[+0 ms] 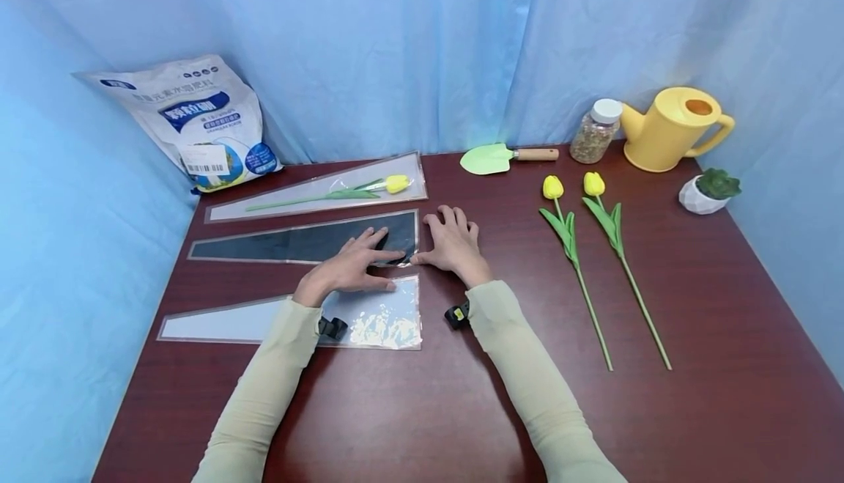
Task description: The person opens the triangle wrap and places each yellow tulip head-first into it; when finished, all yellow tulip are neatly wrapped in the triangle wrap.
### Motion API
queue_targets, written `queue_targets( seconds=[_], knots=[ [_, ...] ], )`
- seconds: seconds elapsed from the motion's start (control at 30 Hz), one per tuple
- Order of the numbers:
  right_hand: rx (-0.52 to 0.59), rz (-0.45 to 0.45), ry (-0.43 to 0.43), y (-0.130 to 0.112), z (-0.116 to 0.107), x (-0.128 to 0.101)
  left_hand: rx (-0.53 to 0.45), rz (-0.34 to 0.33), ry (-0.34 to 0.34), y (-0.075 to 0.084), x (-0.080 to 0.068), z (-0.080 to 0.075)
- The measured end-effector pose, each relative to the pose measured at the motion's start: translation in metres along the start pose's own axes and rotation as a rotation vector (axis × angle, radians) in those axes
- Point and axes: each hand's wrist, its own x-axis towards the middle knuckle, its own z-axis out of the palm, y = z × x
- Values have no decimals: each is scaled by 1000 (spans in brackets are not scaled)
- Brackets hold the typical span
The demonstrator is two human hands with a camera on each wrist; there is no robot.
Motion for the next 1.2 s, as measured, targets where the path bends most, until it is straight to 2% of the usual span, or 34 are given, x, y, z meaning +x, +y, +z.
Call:
queue_targets(
  seconds=[0.37, 0.57, 1.07, 1.2],
  knots=[
    [-18, 60, 110, -9, 6, 1, -8, -8, -3, 0, 1, 1],
    [42, 42, 146, -16, 7, -2, -13, 0, 3, 0, 0, 0],
    [189, -15, 124, -19, 9, -3, -29, 3, -6, -1, 0, -1],
    [255, -34, 92, -19, 9, 0, -25, 1, -11, -1, 0, 0]
  ],
)
